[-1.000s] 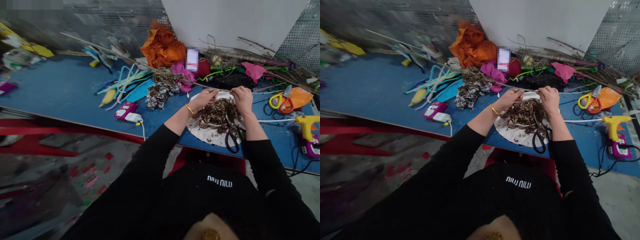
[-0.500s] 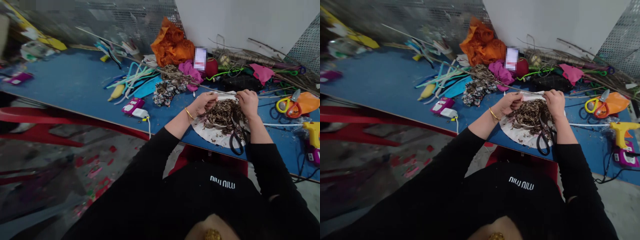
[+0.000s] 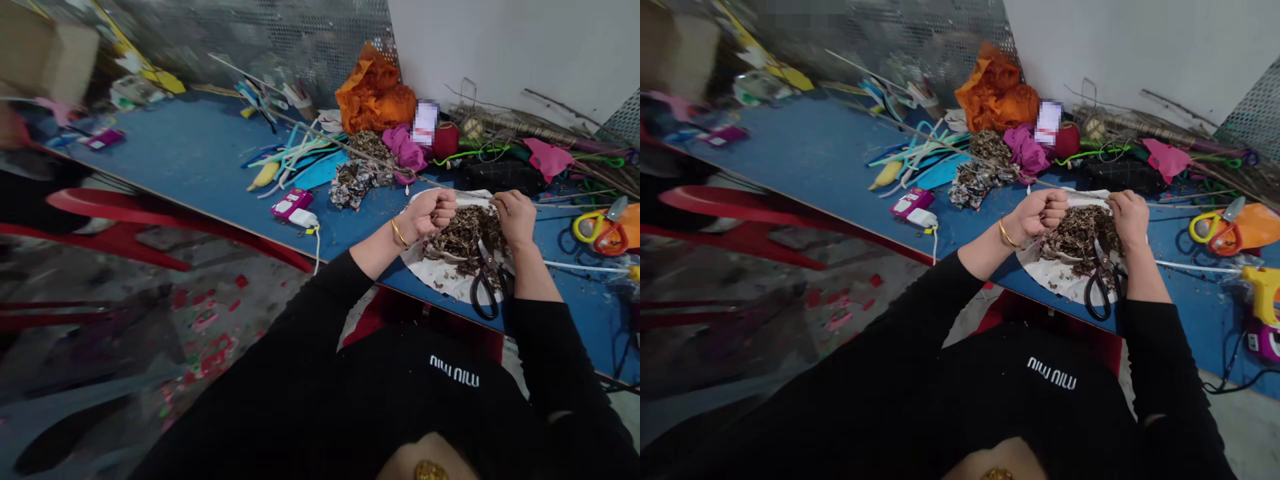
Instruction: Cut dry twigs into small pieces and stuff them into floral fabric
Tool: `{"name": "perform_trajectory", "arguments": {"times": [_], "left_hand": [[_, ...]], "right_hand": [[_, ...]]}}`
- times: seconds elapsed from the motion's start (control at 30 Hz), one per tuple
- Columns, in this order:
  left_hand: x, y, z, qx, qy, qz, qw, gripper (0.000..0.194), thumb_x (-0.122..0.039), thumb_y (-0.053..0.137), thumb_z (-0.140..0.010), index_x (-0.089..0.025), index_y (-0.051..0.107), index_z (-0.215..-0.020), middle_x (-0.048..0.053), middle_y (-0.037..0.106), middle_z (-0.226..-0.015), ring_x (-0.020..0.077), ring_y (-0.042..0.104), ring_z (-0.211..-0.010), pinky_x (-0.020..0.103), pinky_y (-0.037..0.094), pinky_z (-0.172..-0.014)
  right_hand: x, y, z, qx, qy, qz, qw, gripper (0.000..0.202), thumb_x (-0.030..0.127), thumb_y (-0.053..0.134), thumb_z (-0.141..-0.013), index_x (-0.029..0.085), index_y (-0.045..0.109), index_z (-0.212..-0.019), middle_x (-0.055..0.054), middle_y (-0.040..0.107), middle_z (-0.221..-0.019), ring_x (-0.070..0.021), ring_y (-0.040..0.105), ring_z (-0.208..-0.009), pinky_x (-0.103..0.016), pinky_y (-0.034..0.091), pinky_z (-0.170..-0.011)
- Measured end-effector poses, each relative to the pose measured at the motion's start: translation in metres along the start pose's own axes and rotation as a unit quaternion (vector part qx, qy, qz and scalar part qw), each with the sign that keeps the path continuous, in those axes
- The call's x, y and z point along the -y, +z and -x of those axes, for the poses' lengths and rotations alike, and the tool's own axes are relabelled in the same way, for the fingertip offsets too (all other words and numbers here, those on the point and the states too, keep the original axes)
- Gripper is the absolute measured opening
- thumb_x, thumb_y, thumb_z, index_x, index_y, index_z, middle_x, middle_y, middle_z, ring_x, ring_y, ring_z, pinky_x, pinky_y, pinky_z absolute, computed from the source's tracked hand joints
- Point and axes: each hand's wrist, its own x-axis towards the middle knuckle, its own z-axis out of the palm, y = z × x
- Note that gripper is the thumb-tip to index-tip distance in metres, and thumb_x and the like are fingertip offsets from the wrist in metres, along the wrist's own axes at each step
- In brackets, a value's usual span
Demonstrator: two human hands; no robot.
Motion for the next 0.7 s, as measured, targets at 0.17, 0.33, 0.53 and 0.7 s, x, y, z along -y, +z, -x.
{"name": "perform_trajectory", "arguments": {"times": [0.17,0.33,0.53,0.7], "left_hand": [[-0.001,0.005,0.017,-0.007,0.056,0.028,0.998,0.048,-0.015,0.035,-0.108,-0.022,0.025,-0.061,-0.008,0.019,-0.053,0.0039,0.015,-0.036,0.018,0.015,-0.033],[0.011,0.004,0.013,-0.053,0.078,0.026,0.995,0.048,-0.014,0.03,-0.105,-0.023,0.022,-0.059,-0.009,0.017,-0.051,0.0041,0.014,-0.035,0.018,0.013,-0.033],[0.015,-0.011,0.002,-0.149,0.167,-0.186,0.957,0.046,-0.01,0.042,-0.097,-0.02,0.031,-0.054,-0.007,0.024,-0.049,0.0029,0.016,-0.037,0.017,0.009,-0.037],[0.016,-0.018,0.005,-0.101,0.198,-0.243,0.944,0.052,-0.011,0.048,-0.1,-0.018,0.034,-0.051,-0.007,0.027,-0.048,0.0012,0.022,-0.039,0.014,0.013,-0.04]], "right_hand": [[0.011,0.0,-0.001,-0.015,-0.009,-0.017,1.0,0.023,0.034,0.056,-0.099,0.026,0.078,-0.095,-0.007,0.076,-0.099,-0.0242,0.067,-0.094,-0.036,0.049,-0.088],[0.013,0.006,0.001,-0.014,-0.016,-0.012,1.0,0.019,0.031,0.059,-0.097,0.026,0.077,-0.093,-0.007,0.076,-0.097,-0.0246,0.067,-0.093,-0.037,0.05,-0.088],[0.009,0.012,0.002,0.006,-0.026,-0.023,0.999,0.02,0.031,0.058,-0.097,0.026,0.076,-0.093,-0.006,0.074,-0.094,-0.0241,0.066,-0.09,-0.035,0.049,-0.084],[0.008,0.012,0.002,0.01,-0.022,-0.017,1.0,0.019,0.031,0.059,-0.097,0.026,0.077,-0.094,-0.006,0.074,-0.094,-0.0234,0.065,-0.088,-0.034,0.048,-0.082]]}}
